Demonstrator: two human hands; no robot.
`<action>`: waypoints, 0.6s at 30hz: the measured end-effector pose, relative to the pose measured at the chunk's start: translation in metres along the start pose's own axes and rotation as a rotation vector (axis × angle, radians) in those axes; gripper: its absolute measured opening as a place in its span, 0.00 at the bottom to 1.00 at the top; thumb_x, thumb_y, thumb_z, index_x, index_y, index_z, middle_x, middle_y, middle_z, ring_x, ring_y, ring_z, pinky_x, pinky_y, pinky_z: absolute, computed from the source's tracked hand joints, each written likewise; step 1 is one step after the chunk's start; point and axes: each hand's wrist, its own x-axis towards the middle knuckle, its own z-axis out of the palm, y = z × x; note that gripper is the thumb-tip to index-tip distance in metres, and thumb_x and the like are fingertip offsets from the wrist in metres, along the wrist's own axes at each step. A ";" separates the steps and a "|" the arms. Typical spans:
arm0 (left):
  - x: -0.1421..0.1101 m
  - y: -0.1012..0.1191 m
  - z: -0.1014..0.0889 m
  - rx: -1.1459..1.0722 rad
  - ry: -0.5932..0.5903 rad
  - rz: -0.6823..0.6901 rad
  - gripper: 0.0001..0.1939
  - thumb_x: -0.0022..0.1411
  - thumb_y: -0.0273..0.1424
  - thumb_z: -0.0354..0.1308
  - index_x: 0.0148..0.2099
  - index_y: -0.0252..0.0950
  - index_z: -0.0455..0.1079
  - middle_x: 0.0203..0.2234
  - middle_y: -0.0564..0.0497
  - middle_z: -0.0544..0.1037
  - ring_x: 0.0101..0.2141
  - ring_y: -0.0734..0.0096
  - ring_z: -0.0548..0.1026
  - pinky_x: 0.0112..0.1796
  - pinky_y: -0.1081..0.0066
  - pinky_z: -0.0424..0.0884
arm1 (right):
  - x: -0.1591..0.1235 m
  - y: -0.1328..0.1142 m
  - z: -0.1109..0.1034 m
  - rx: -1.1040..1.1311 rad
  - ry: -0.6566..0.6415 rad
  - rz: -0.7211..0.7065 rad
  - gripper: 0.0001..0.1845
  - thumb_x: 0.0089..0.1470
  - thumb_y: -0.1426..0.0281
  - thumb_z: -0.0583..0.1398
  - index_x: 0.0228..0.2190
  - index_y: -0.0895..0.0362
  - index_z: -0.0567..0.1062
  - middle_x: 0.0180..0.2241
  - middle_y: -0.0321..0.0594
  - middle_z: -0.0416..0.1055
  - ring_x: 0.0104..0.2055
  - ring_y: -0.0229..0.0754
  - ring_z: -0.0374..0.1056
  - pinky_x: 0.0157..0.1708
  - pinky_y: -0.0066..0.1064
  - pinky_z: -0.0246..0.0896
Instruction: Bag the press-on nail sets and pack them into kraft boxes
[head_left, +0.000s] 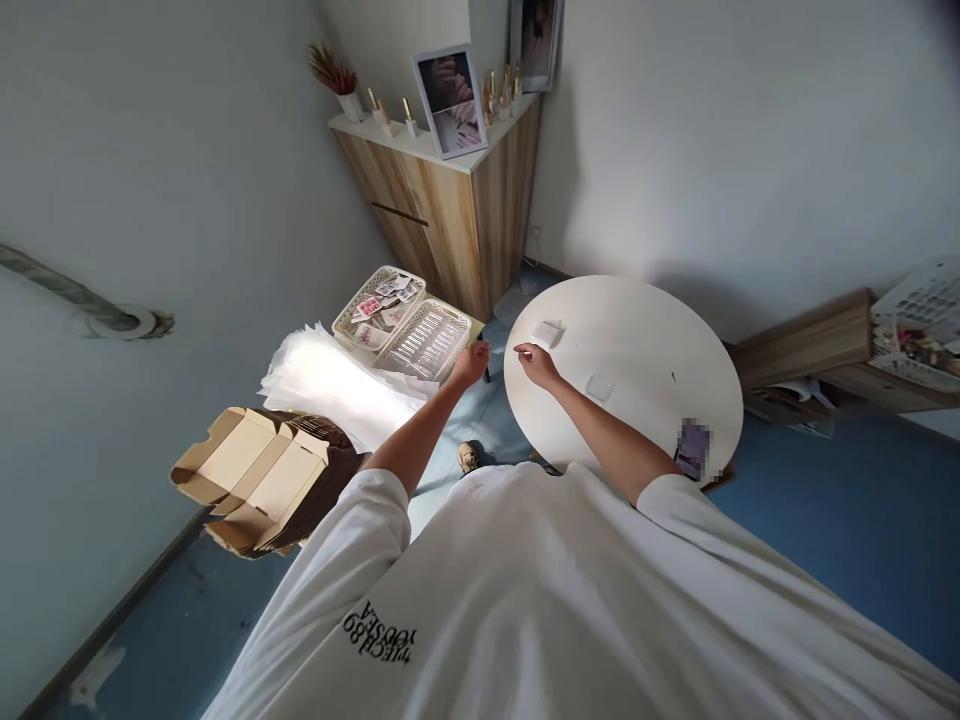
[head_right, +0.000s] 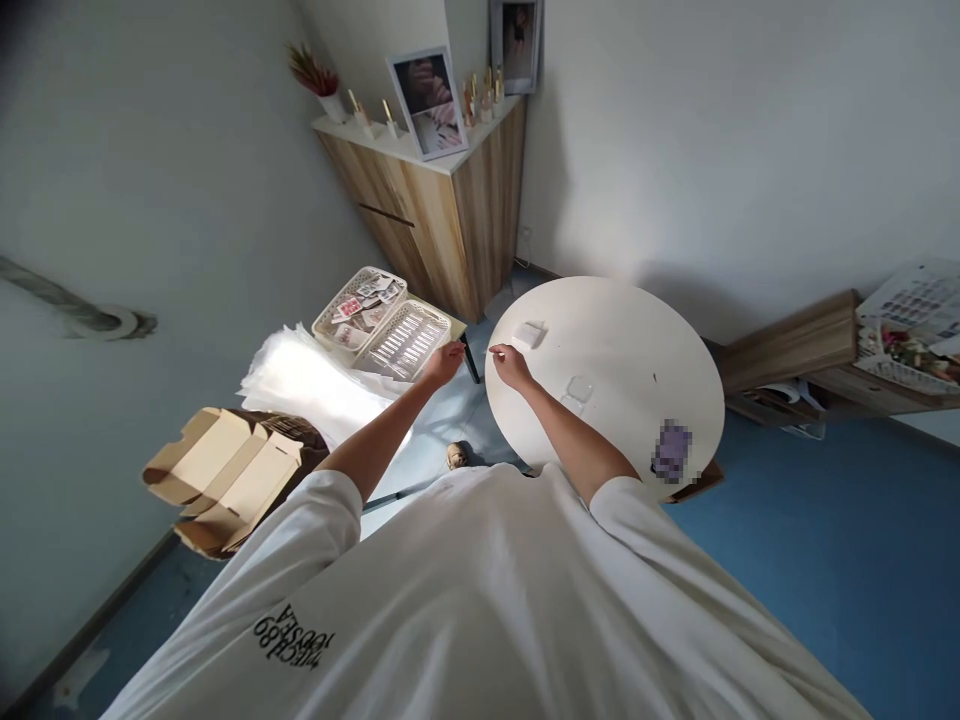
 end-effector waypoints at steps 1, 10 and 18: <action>0.006 -0.005 -0.014 0.015 -0.012 0.008 0.17 0.63 0.26 0.59 0.53 0.37 0.80 0.45 0.45 0.86 0.48 0.60 0.84 0.54 0.64 0.77 | 0.008 -0.008 0.010 0.004 -0.005 -0.007 0.18 0.65 0.73 0.55 0.48 0.55 0.82 0.54 0.45 0.80 0.52 0.44 0.77 0.58 0.38 0.71; 0.062 -0.054 -0.153 0.207 0.000 0.008 0.21 0.67 0.26 0.54 0.59 0.33 0.77 0.50 0.42 0.85 0.52 0.59 0.82 0.56 0.65 0.75 | 0.078 -0.073 0.117 0.008 -0.046 -0.032 0.14 0.61 0.72 0.59 0.44 0.54 0.83 0.48 0.42 0.83 0.47 0.45 0.77 0.56 0.39 0.71; 0.107 -0.124 -0.240 0.509 0.025 -0.177 0.24 0.71 0.32 0.55 0.66 0.38 0.72 0.58 0.38 0.81 0.58 0.51 0.79 0.57 0.59 0.72 | 0.129 -0.106 0.203 0.025 -0.150 -0.043 0.14 0.62 0.73 0.59 0.45 0.55 0.83 0.49 0.43 0.82 0.46 0.44 0.76 0.55 0.38 0.70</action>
